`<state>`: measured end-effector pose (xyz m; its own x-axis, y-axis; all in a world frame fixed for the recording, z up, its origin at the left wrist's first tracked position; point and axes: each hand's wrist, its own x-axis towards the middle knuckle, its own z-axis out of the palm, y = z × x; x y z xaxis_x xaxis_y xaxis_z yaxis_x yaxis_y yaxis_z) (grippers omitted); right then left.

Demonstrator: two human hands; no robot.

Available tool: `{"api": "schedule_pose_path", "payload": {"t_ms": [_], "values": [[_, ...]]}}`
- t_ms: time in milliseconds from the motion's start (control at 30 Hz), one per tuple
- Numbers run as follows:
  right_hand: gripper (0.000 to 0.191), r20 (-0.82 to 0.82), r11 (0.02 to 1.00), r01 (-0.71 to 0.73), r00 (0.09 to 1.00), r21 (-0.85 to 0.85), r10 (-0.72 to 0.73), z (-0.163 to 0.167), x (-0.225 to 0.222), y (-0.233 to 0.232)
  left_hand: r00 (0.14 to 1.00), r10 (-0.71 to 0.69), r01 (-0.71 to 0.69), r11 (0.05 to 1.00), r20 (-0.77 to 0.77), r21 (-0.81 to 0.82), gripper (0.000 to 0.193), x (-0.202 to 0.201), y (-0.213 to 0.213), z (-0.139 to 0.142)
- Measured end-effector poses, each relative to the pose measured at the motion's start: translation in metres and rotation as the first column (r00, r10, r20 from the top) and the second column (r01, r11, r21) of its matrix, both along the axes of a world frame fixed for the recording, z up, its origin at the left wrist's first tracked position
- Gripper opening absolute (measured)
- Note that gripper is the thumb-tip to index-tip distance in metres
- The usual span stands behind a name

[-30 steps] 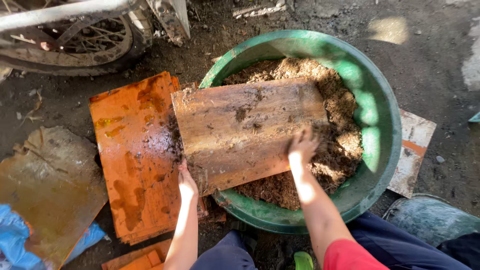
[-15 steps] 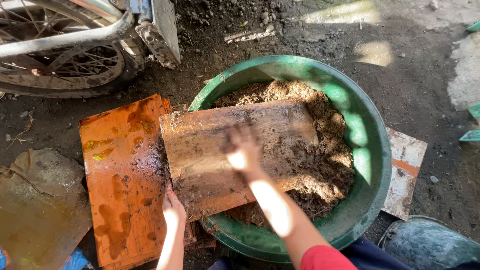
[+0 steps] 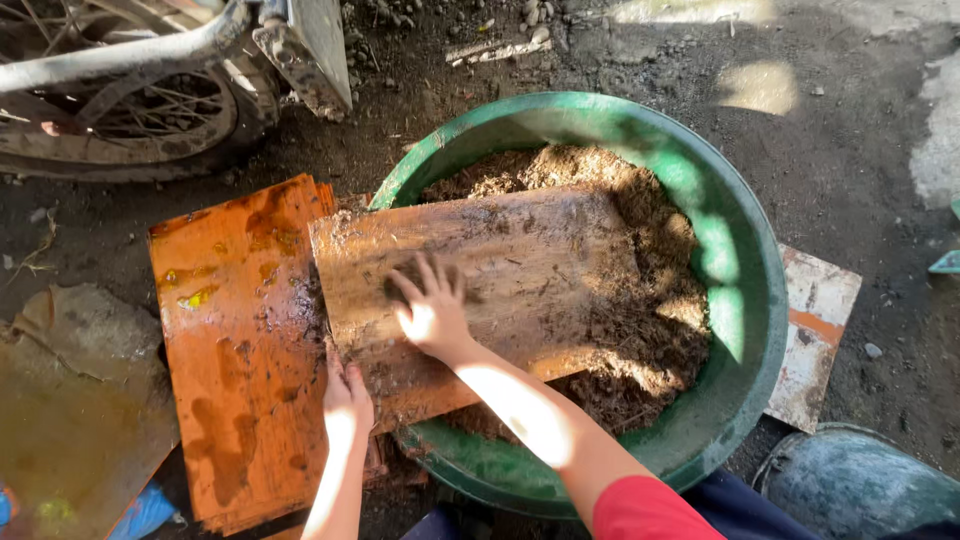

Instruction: The person scrubs multiple orange rectangular plates with a handful of fibrous material from a green basin. The person repeatedly rubs the surface of each plate, flips it over, and places it on a stack before picking up the next one.

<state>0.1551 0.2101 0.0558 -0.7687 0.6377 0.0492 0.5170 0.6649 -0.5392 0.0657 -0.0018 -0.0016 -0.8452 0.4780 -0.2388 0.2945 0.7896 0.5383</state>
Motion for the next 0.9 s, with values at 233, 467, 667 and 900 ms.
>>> {"api": "schedule_pose_path", "payload": {"t_ms": [233, 467, 667, 900], "values": [[0.059, 0.082, 0.976, 0.09, 0.994, -0.201, -0.075, 0.019, 0.02, 0.118, 0.984, 0.173, -0.171, 0.984, 0.038, -0.042, 0.06, -0.003, -0.004, -0.001], [0.06, 0.342, 0.732, 0.634, 0.765, -0.25, -0.546, -0.039, 0.135, 0.253, 0.946, 0.269, -0.264, 0.963, 0.181, -0.054, 0.063, -0.009, -0.014, -0.018], [0.055, 0.222, 0.742, 0.66, 0.745, -0.114, -0.629, -0.078, 0.138, 0.26, 0.994, 0.084, -0.091, 0.991, -0.073, -0.095, 0.06, -0.012, -0.008, -0.015], [0.051, 0.123, 0.948, 0.217, 0.973, -0.234, -0.193, -0.03, 0.083, 0.147, 0.979, 0.013, -0.089, 0.923, -0.201, -0.374, 0.06, 0.001, 0.004, 0.011]]}}
